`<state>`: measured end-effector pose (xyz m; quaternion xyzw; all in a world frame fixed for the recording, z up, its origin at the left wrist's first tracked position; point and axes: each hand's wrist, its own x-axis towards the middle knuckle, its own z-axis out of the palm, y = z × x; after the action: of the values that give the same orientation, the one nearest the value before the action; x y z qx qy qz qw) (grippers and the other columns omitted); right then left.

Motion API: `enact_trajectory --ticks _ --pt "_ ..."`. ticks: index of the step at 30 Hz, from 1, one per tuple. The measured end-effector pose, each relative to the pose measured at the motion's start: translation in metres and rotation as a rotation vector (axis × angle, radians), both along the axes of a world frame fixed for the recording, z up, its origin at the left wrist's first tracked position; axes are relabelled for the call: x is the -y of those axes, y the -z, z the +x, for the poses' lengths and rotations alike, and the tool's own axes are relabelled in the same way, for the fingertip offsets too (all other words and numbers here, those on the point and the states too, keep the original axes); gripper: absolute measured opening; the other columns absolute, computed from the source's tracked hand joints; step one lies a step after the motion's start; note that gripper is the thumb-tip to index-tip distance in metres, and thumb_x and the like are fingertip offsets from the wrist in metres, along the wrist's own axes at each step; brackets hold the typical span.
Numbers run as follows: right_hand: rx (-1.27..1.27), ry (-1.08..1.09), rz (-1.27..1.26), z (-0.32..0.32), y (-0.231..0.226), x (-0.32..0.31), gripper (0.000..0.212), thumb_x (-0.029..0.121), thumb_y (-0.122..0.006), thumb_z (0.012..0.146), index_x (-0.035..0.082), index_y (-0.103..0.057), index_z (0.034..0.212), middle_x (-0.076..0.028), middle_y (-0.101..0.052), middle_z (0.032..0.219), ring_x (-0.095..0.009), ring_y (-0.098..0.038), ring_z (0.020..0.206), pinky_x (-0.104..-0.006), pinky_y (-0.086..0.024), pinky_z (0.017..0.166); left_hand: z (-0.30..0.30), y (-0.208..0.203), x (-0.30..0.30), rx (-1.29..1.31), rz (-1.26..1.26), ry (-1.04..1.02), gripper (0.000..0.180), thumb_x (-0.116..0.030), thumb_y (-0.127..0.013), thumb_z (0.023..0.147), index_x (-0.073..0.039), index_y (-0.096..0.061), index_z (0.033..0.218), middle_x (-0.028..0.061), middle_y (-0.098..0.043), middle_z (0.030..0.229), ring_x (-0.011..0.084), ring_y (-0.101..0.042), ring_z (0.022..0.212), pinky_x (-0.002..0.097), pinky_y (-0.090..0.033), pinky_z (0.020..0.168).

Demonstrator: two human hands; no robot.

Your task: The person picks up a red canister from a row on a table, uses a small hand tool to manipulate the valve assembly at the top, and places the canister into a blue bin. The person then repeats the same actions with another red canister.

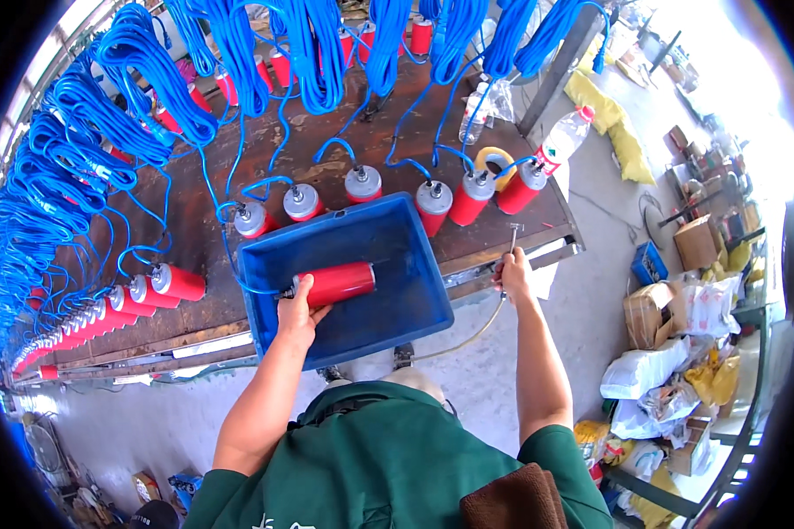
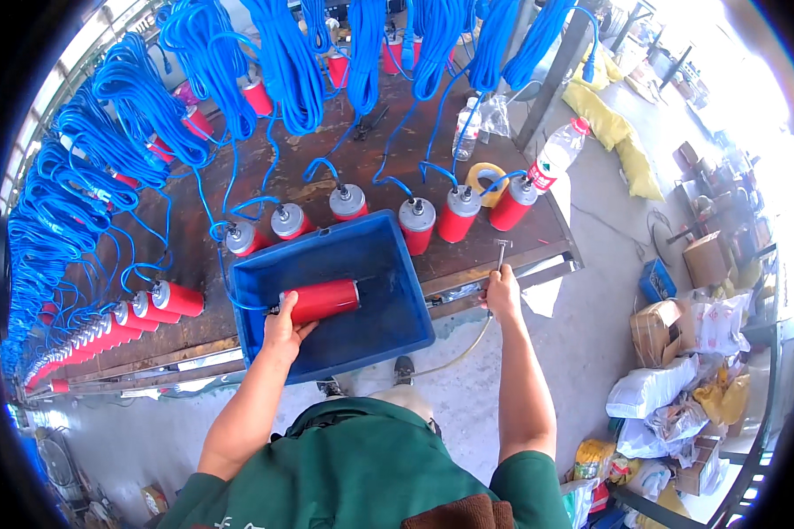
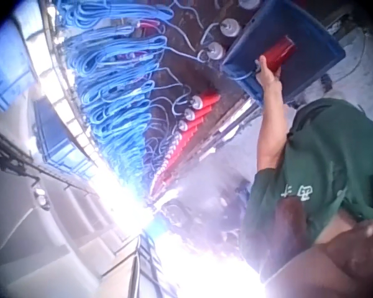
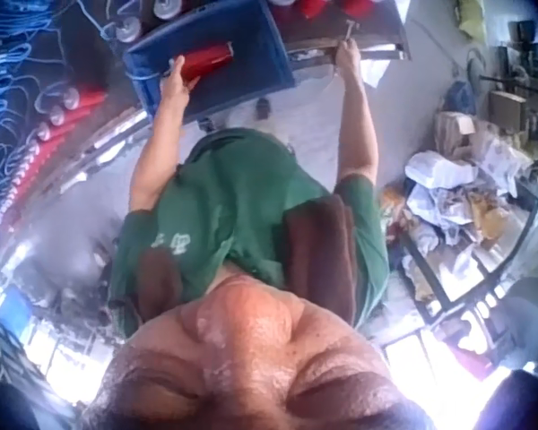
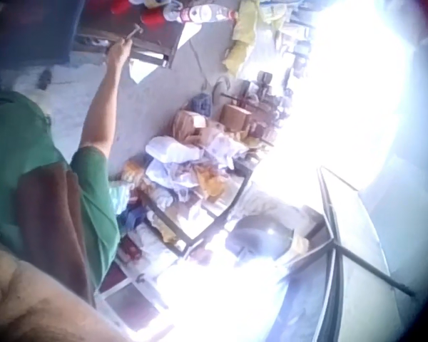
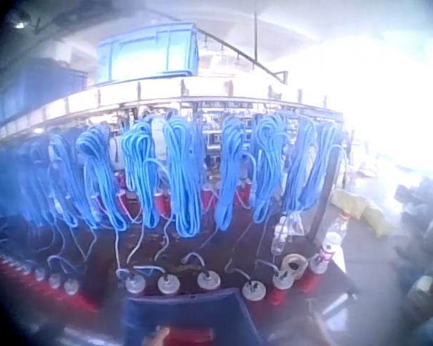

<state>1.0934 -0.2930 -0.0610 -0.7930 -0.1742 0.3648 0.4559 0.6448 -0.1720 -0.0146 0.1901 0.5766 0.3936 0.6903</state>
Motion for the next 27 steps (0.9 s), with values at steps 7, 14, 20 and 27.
enact_trajectory --ticks 7,14,20,27 --pt "0.480 -0.164 -0.156 0.016 0.028 -0.020 0.031 0.030 -0.053 0.110 0.008 -0.057 0.131 -0.027 -0.072 0.095 -0.043 -0.075 0.085 -0.0509 -0.062 0.071 -0.037 0.049 0.004 -0.034 -0.130 0.066 0.030 -0.015 -0.069 0.100 -0.005 -0.065 0.127 0.0138 -0.069 0.119 0.0307 -0.069 0.102 0.0511 -0.061 0.095" --pt "0.741 -0.379 -0.268 -0.008 0.034 -0.049 0.049 0.008 -0.069 0.087 0.002 -0.059 0.134 -0.027 -0.060 0.132 -0.049 -0.062 0.120 -0.0528 -0.053 0.102 -0.038 -0.020 0.034 -0.027 -0.077 0.140 0.050 -0.013 -0.063 0.102 0.006 -0.050 0.147 0.0218 -0.052 0.149 0.0385 -0.061 0.128 0.0557 -0.056 0.107" --pt "0.981 -0.477 -0.389 -0.012 0.043 -0.032 0.054 0.009 -0.068 0.089 0.003 -0.058 0.142 -0.023 -0.062 0.130 -0.043 -0.064 0.117 -0.0515 -0.052 0.103 -0.038 -0.030 0.049 -0.220 0.122 0.435 0.074 -0.018 -0.066 0.105 0.007 -0.030 0.164 0.0277 -0.035 0.168 0.0357 -0.053 0.143 0.0484 -0.054 0.110" --pt "0.726 -0.215 -0.030 -0.066 -0.005 -0.006 0.040 0.010 -0.067 0.095 0.002 -0.065 0.135 -0.019 -0.060 0.136 -0.040 -0.063 0.119 -0.0464 -0.054 0.103 -0.043 -0.035 0.063 -0.680 0.518 0.820 0.057 -0.029 -0.068 0.103 0.005 -0.058 0.148 0.0316 -0.048 0.159 0.0385 -0.057 0.142 0.0377 -0.046 0.116"
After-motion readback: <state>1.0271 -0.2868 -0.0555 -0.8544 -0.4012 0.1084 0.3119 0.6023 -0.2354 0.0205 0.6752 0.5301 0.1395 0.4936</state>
